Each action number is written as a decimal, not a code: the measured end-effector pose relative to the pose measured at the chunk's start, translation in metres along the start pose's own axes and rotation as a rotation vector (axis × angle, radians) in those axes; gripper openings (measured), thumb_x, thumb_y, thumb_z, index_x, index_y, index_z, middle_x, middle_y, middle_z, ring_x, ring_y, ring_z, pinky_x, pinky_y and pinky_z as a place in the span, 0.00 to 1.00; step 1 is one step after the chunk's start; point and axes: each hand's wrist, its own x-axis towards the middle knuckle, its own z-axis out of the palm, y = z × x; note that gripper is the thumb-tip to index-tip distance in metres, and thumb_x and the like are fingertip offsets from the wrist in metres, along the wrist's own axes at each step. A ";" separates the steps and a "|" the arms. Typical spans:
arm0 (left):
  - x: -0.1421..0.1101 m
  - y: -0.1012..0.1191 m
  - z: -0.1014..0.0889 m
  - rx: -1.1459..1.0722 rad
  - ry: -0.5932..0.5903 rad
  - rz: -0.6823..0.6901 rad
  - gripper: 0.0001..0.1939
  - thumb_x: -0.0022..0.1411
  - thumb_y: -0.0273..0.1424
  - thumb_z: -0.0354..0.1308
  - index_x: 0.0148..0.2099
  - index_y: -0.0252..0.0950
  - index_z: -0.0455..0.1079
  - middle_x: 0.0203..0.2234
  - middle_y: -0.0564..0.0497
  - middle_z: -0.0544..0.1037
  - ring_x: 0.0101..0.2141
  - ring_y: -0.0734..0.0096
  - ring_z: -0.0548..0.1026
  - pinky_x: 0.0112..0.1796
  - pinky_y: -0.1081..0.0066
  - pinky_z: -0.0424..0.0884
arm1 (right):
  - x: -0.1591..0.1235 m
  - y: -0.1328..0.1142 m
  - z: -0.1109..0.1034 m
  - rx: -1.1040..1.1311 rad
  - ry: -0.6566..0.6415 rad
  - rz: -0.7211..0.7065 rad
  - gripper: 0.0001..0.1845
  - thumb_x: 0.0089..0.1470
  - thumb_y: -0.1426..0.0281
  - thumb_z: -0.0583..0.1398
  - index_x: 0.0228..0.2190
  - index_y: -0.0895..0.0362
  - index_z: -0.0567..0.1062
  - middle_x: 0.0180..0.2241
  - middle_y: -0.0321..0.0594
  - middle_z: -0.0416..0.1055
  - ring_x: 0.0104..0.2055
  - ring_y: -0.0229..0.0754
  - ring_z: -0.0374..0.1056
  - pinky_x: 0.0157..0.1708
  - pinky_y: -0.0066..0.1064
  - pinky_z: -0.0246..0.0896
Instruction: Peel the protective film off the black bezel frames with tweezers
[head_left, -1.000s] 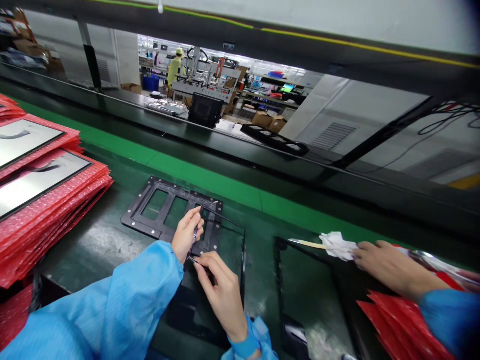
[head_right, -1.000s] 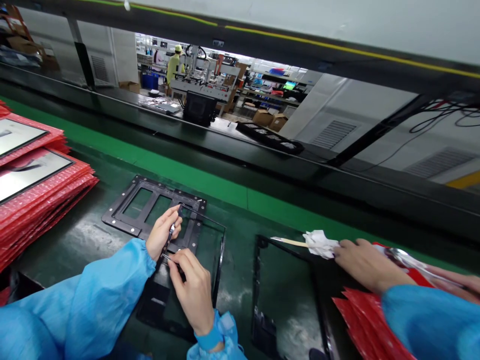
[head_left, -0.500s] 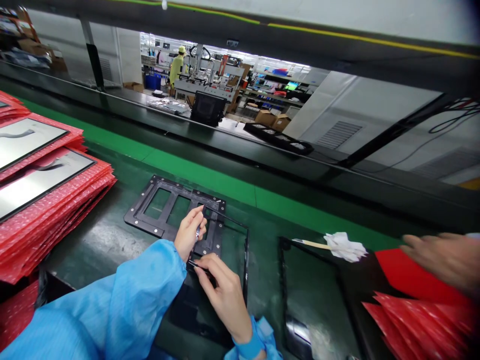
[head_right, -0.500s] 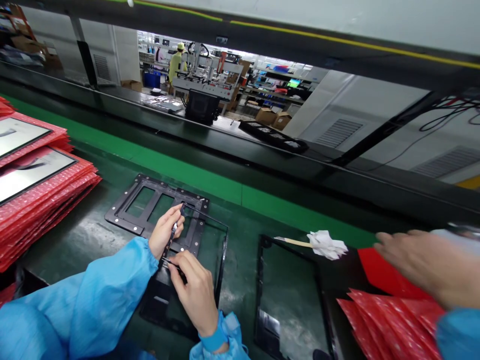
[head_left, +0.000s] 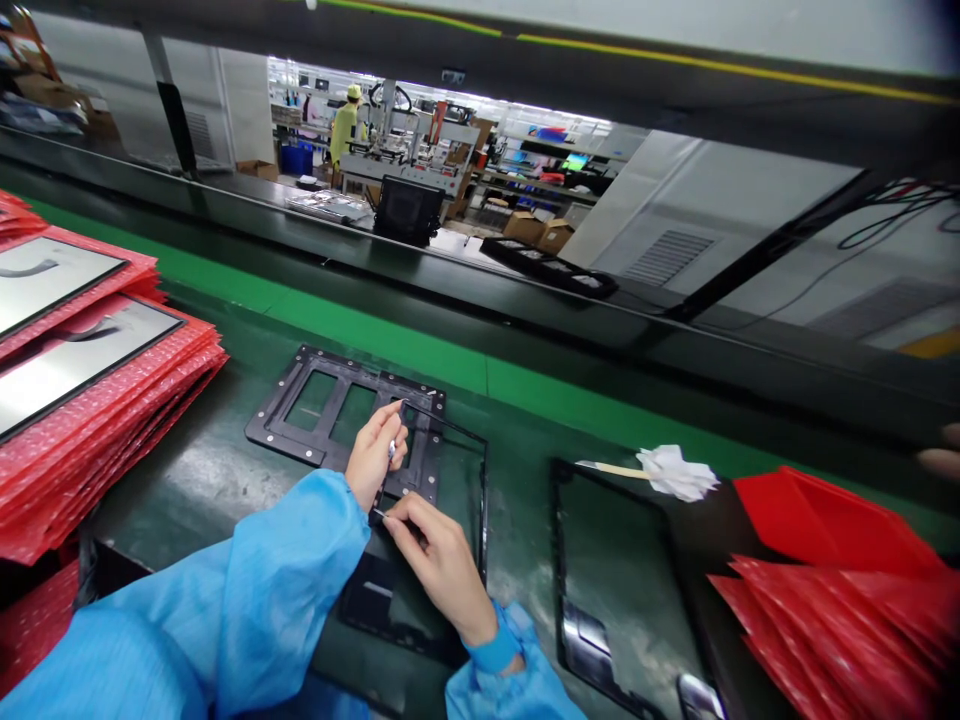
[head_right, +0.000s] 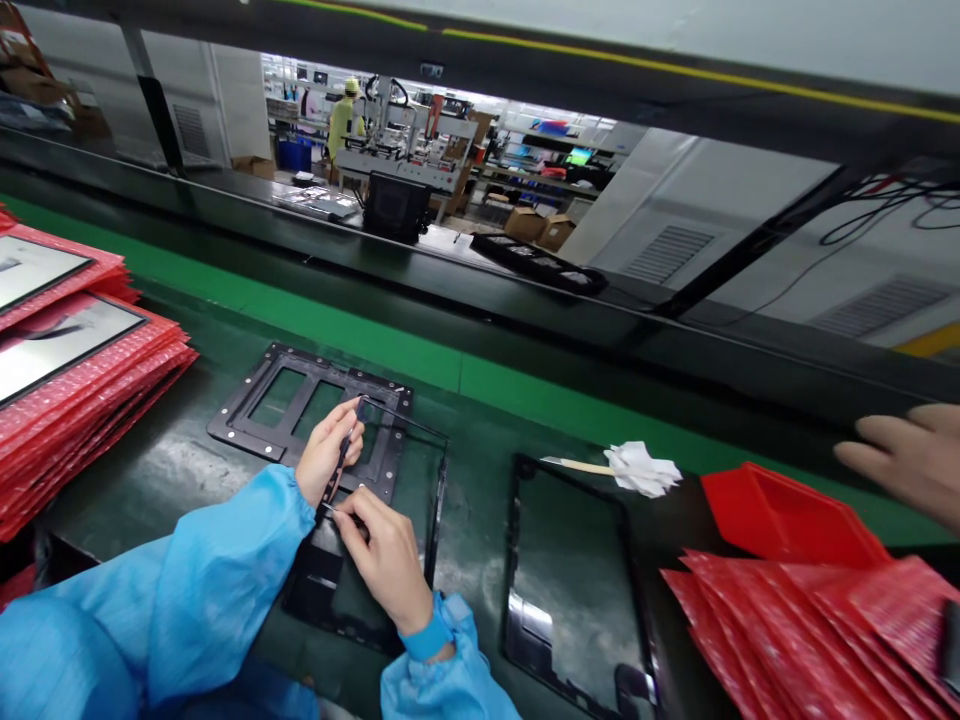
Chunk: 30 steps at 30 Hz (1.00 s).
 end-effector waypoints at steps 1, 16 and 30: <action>0.000 0.000 0.000 0.003 -0.001 0.001 0.29 0.54 0.44 0.64 0.53 0.35 0.64 0.22 0.59 0.61 0.17 0.85 0.55 0.18 0.80 0.47 | 0.000 0.000 0.000 -0.001 -0.005 0.005 0.13 0.65 0.66 0.53 0.29 0.56 0.69 0.30 0.38 0.68 0.33 0.40 0.66 0.31 0.28 0.59; -0.005 0.003 0.006 0.051 0.011 0.031 0.27 0.56 0.43 0.63 0.53 0.35 0.66 0.21 0.59 0.59 0.17 0.85 0.54 0.18 0.80 0.48 | 0.002 0.000 -0.011 0.184 -0.065 0.119 0.16 0.62 0.61 0.56 0.26 0.57 0.68 0.26 0.35 0.66 0.29 0.37 0.62 0.27 0.25 0.57; -0.016 0.005 0.017 0.053 -0.028 -0.024 0.30 0.56 0.44 0.63 0.56 0.37 0.62 0.25 0.58 0.62 0.19 0.84 0.58 0.18 0.81 0.50 | 0.001 0.001 -0.019 0.227 -0.074 0.159 0.17 0.62 0.59 0.56 0.26 0.57 0.68 0.25 0.34 0.64 0.28 0.37 0.60 0.28 0.26 0.56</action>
